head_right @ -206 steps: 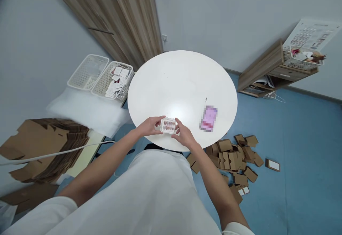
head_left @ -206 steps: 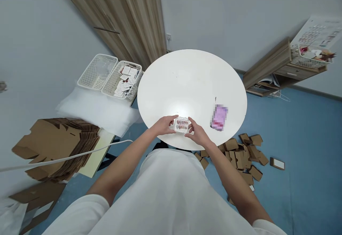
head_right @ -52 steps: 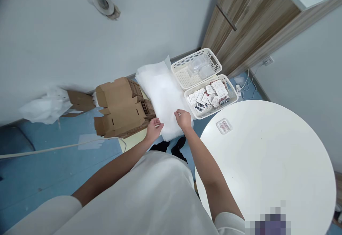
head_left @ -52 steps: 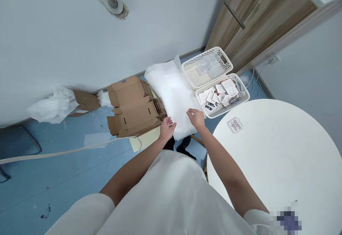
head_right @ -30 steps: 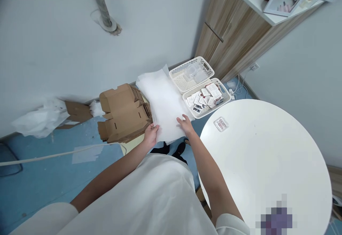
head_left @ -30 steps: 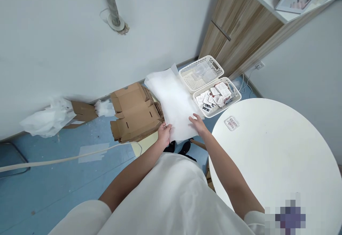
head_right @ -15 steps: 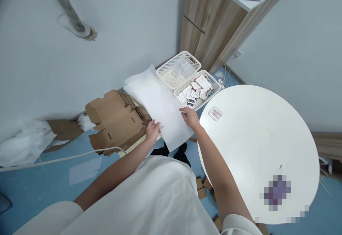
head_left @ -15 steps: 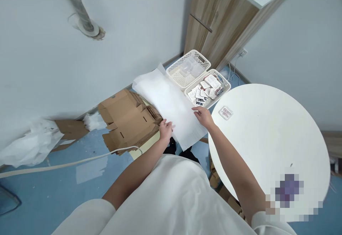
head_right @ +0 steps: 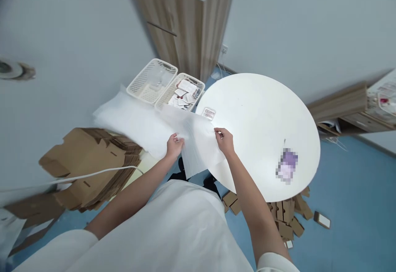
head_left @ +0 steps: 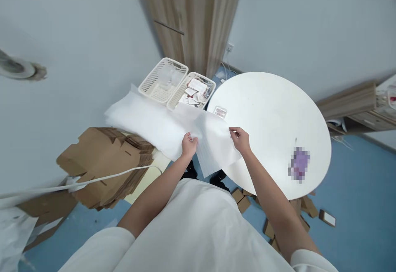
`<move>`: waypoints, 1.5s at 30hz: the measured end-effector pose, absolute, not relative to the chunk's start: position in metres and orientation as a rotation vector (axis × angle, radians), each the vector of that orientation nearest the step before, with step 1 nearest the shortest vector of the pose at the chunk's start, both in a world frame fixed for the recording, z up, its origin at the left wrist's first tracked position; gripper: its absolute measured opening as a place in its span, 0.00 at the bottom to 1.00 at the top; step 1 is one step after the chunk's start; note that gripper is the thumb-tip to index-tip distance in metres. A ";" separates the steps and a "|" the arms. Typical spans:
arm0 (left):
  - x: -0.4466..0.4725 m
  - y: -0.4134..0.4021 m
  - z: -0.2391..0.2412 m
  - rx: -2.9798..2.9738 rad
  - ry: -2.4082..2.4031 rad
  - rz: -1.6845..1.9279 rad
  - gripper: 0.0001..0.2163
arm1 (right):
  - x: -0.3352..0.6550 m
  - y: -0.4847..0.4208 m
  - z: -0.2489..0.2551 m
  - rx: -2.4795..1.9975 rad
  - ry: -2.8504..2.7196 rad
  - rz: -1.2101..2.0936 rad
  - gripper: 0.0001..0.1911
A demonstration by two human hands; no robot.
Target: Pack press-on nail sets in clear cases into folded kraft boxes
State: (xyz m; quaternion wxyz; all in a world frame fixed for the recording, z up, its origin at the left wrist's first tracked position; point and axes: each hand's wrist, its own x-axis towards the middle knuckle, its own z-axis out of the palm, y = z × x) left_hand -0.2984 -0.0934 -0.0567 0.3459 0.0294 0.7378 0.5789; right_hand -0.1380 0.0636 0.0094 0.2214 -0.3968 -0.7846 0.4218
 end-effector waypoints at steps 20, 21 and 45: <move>-0.153 0.062 -0.059 0.942 2.087 0.828 0.20 | 0.101 0.084 -0.048 -1.771 -1.980 1.013 0.15; -0.153 0.065 -0.059 0.961 2.098 0.799 0.20 | 0.100 0.084 -0.050 -1.791 -2.018 0.983 0.14; -0.170 0.039 -0.043 2.165 1.751 0.018 0.44 | 0.103 0.093 -0.044 -1.476 -2.938 0.615 0.44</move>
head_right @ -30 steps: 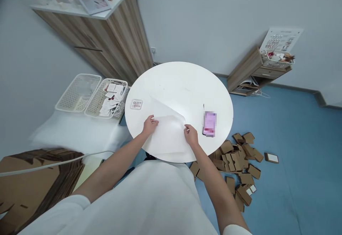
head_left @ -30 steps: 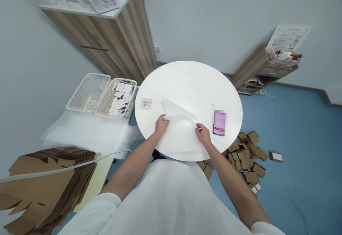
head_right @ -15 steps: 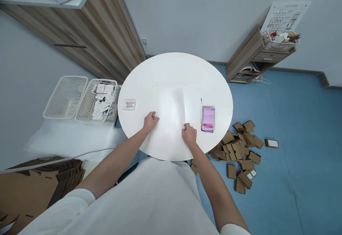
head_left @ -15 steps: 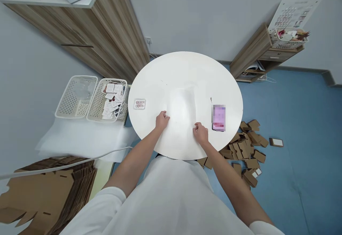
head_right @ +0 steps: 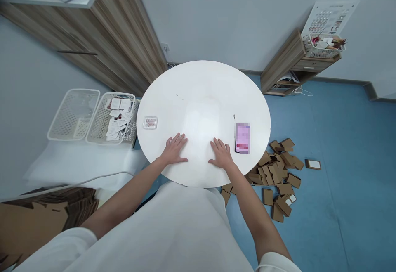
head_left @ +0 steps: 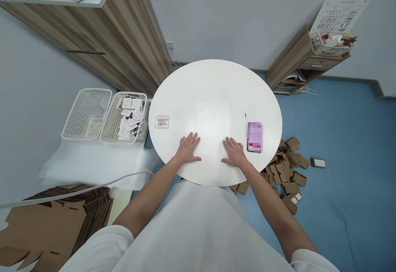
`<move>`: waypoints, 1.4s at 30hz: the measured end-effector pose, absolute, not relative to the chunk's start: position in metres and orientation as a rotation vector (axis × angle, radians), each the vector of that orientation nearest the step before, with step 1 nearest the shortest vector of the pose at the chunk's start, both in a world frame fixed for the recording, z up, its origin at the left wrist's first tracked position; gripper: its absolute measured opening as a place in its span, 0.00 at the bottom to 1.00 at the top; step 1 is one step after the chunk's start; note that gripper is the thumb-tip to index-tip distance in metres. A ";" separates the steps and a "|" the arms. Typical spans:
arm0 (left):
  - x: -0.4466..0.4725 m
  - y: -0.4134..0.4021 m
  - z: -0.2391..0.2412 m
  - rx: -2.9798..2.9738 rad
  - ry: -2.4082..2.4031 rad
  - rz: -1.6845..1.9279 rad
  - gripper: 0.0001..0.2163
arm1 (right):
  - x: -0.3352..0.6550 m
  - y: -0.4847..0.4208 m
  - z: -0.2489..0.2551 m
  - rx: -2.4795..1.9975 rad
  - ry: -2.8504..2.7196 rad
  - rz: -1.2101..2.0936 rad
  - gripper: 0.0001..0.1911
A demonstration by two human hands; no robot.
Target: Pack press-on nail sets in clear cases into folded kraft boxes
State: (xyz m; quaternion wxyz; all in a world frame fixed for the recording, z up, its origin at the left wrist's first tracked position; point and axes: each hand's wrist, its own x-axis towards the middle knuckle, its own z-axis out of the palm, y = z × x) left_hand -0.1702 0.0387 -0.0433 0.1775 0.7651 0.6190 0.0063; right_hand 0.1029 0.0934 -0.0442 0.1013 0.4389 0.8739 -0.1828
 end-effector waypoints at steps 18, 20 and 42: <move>-0.166 0.048 -0.045 2.038 1.738 -0.066 0.46 | 0.105 0.104 -0.049 1.329 2.521 -0.575 0.45; -0.166 0.047 -0.044 2.040 1.742 -0.055 0.46 | 0.105 0.104 -0.047 1.328 2.522 -0.583 0.45; -0.344 0.044 -0.014 1.663 2.214 0.142 0.29 | -0.074 0.132 -0.018 1.392 2.686 -0.995 0.25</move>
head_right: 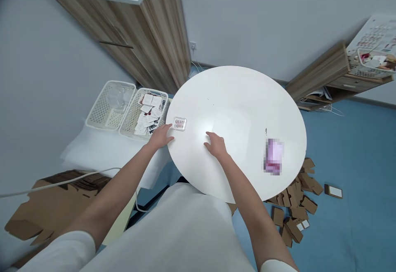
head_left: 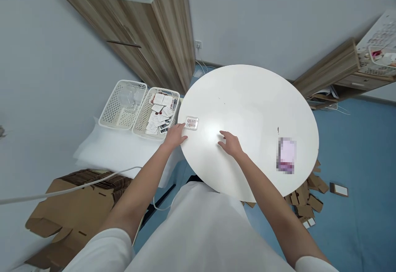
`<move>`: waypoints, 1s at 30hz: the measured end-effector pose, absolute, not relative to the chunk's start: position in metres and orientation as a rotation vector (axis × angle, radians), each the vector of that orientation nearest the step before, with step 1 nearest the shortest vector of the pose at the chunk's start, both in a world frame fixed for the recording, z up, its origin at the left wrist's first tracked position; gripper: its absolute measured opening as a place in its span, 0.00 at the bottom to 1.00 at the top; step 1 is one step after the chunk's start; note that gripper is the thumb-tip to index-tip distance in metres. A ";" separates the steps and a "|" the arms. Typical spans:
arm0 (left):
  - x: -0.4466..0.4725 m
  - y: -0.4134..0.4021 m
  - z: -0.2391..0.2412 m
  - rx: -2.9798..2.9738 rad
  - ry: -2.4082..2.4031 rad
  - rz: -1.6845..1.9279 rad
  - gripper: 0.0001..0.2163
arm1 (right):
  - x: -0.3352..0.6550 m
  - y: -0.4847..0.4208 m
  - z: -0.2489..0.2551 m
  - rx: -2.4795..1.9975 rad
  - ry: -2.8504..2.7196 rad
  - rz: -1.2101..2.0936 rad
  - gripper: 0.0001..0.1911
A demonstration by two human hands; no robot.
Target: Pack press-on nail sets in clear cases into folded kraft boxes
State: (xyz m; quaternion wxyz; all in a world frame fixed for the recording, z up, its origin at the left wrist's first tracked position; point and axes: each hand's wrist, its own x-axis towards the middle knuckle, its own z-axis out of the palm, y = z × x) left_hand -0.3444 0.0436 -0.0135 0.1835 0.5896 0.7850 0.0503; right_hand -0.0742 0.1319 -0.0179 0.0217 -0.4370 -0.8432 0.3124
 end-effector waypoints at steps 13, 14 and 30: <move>-0.401 0.098 -0.033 1.754 1.984 -0.047 0.41 | -0.186 0.151 -0.039 -1.437 -2.680 1.132 0.40; -0.402 0.100 -0.035 1.759 1.952 -0.065 0.41 | -0.190 0.152 -0.041 -1.447 -2.678 1.139 0.41; -0.407 0.106 -0.049 1.777 1.805 0.010 0.29 | -0.211 0.154 -0.054 -1.518 -2.686 1.108 0.38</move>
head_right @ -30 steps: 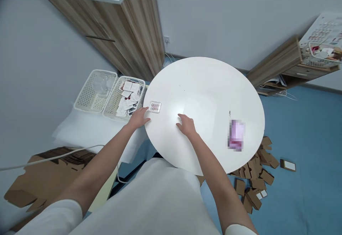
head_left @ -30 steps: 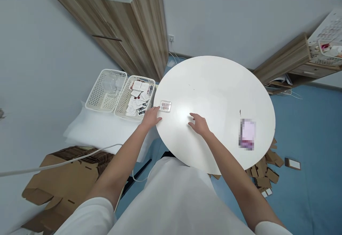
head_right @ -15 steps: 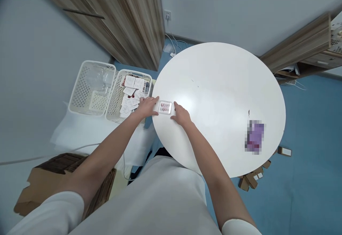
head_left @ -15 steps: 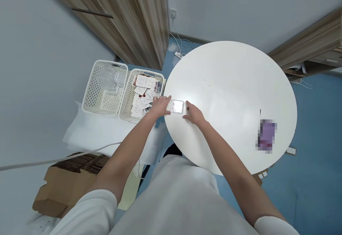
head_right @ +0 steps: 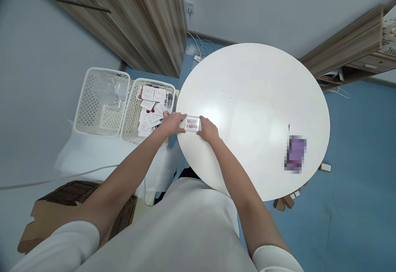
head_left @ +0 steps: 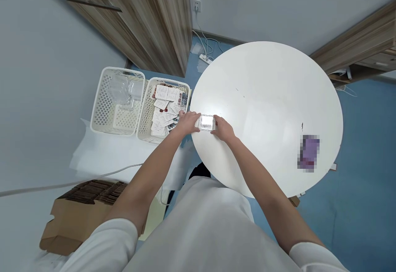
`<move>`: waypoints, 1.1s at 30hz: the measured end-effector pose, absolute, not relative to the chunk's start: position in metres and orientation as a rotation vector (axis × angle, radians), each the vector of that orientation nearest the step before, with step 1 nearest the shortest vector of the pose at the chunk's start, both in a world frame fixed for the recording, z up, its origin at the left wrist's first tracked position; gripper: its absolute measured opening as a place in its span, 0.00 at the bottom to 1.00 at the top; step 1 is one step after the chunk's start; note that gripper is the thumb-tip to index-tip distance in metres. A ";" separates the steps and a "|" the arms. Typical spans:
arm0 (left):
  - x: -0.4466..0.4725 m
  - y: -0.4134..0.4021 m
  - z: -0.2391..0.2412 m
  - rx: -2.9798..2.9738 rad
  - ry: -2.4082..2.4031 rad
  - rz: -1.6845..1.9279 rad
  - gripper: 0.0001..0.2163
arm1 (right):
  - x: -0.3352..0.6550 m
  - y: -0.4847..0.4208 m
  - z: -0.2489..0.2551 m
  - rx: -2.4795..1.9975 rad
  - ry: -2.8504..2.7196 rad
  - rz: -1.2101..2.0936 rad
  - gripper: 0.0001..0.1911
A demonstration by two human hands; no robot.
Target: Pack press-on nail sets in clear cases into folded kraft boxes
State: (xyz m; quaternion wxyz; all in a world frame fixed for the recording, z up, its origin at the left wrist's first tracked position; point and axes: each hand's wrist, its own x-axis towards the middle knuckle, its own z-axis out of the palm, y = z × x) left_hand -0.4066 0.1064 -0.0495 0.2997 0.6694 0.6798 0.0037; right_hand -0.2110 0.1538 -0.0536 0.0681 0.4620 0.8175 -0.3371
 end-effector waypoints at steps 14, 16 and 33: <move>-0.388 0.106 -0.026 2.011 1.760 -0.029 0.27 | -0.186 0.149 -0.037 1.372 2.510 -1.017 0.35; -0.377 0.104 -0.021 2.038 1.751 -0.004 0.27 | -0.172 0.147 -0.031 1.370 2.518 -0.969 0.35; -0.184 0.060 -0.008 2.088 1.590 0.047 0.25 | 0.024 0.089 -0.008 1.396 2.487 -0.786 0.34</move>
